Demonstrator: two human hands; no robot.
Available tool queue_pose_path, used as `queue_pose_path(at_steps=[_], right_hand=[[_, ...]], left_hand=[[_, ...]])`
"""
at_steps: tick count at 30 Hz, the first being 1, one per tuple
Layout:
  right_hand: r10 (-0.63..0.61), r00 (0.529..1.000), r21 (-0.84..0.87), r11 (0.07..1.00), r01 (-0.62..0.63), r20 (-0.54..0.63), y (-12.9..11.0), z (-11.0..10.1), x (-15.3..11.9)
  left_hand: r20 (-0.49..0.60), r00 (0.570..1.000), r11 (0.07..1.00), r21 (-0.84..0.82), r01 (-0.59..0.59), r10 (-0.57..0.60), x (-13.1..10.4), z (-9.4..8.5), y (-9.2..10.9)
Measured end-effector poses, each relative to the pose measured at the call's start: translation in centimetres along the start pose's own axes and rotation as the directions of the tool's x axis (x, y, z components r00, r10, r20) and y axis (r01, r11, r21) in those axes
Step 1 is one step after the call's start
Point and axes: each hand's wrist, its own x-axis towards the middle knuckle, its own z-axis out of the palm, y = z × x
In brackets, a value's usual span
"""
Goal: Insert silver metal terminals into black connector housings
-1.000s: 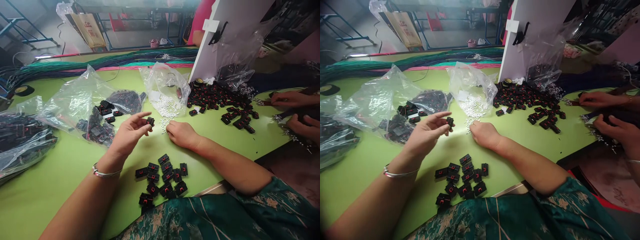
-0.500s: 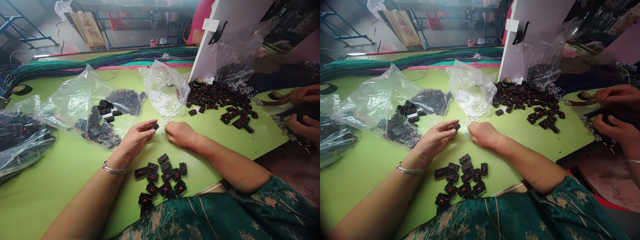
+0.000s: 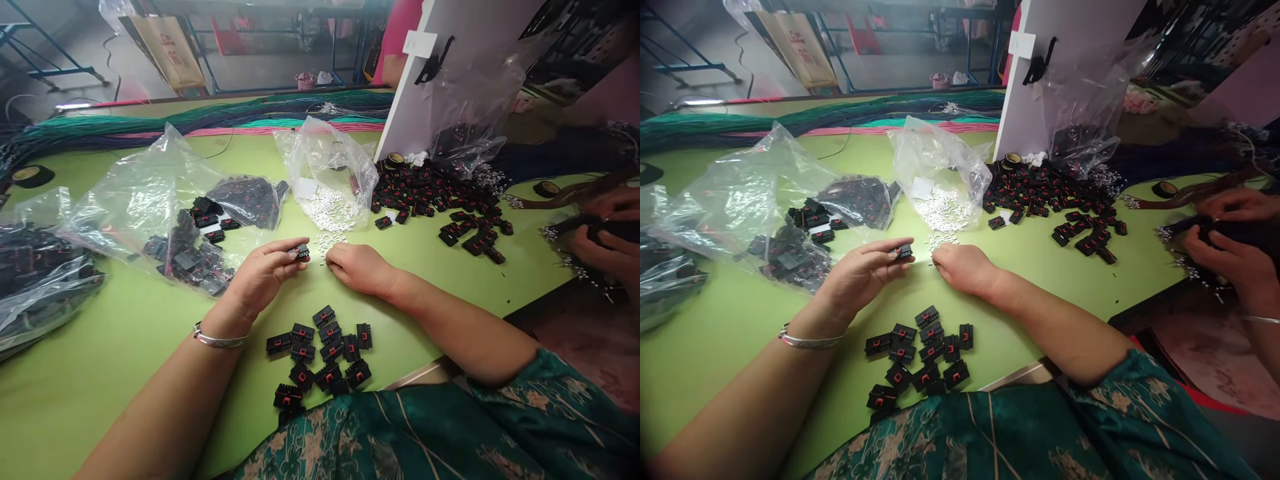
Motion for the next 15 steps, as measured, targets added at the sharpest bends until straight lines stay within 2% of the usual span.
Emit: queue_pose_path(at_steps=[5, 9, 11, 15], right_hand=[[0.019, 1.000, -0.026, 0.999, -0.019, 0.024, -0.2, -0.1, 0.0], [0.034, 0.999, 0.003, 0.999, -0.034, -0.015, 0.1, 0.1, -0.2], [0.045, 0.997, 0.069, 0.997, -0.041, -0.063, 0.2, 0.0, -0.3], [0.090, 0.978, 0.324, 0.946, -0.026, -0.186, 0.3, -0.3, -0.4]], left_hand=[[0.008, 1.000, 1.000, 0.009, -0.005, 0.005, 0.1, 0.0, -0.1], [0.026, 1.000, 1.000, 0.014, -0.012, 0.011, 0.5, -0.4, -0.5], [0.048, 0.999, 1.000, 0.022, -0.012, 0.011, 0.6, -0.5, -0.7], [0.124, 0.992, 0.995, 0.094, 0.015, -0.026, 0.3, -0.1, -1.1]])
